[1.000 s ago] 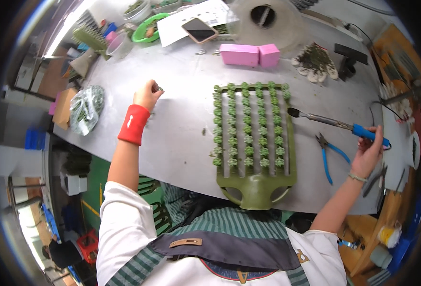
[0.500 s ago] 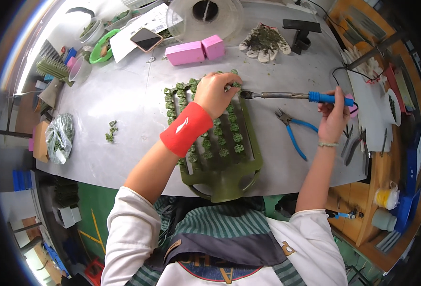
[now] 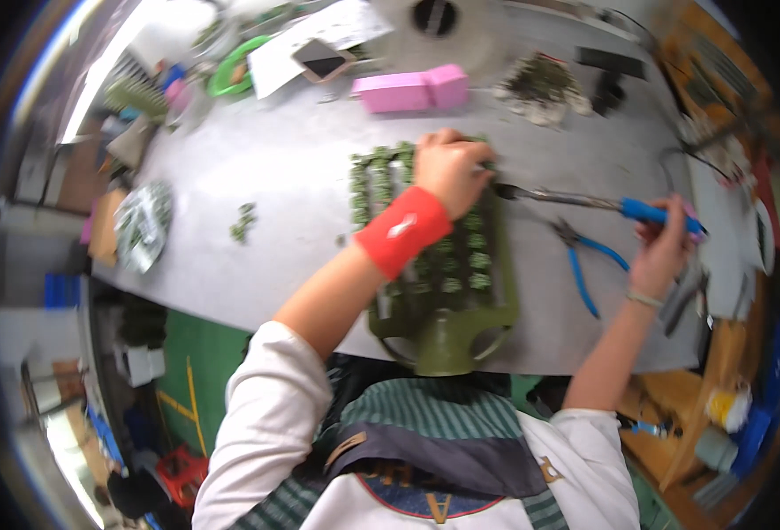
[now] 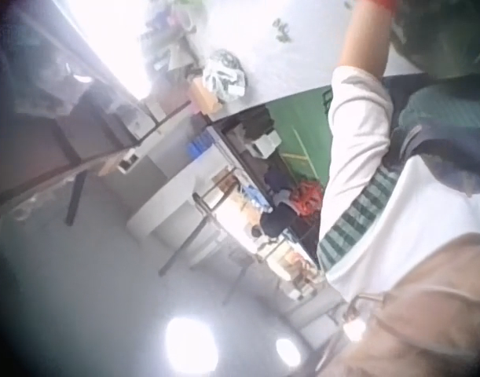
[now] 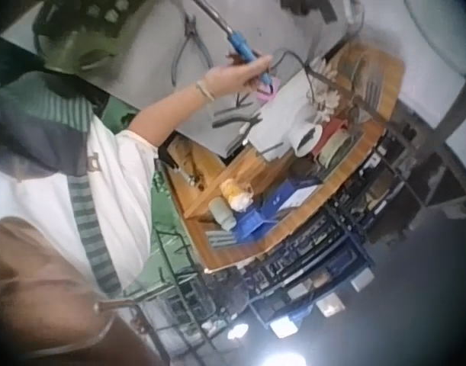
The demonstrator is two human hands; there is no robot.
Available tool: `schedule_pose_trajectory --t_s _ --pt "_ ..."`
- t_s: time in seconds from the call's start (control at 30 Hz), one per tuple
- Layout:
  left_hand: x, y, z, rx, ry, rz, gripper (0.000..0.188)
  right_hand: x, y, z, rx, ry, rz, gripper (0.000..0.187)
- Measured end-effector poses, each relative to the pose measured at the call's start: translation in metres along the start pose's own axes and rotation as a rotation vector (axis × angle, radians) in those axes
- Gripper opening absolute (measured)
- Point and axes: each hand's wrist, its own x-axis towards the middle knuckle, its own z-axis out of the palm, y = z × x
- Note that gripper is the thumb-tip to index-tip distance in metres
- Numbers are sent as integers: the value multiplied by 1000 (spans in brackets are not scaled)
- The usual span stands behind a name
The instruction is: The person assembles small artificial plant components by using a heated tool to attach green plastic leaves onto a larger green plastic base. The person picks up individual leaf pieces from a pile, positions them on the base, and applies heat with the tool to secure them before finally picking up a phone.
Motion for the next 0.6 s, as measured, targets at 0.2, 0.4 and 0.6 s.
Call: schedule_pose_trajectory --t_s 0.2,0.4,0.6 --pt "-15 -65 -60 -587 47 -306 20 -6 -13 -8 2 36 41 29" --pt "-130 -216 -170 715 -141 -986 37 -9 -10 -4 44 -63 42 22" --pt "-148 -218 -166 380 -88 -1177 40 -10 -17 -5 28 -4 39 30"
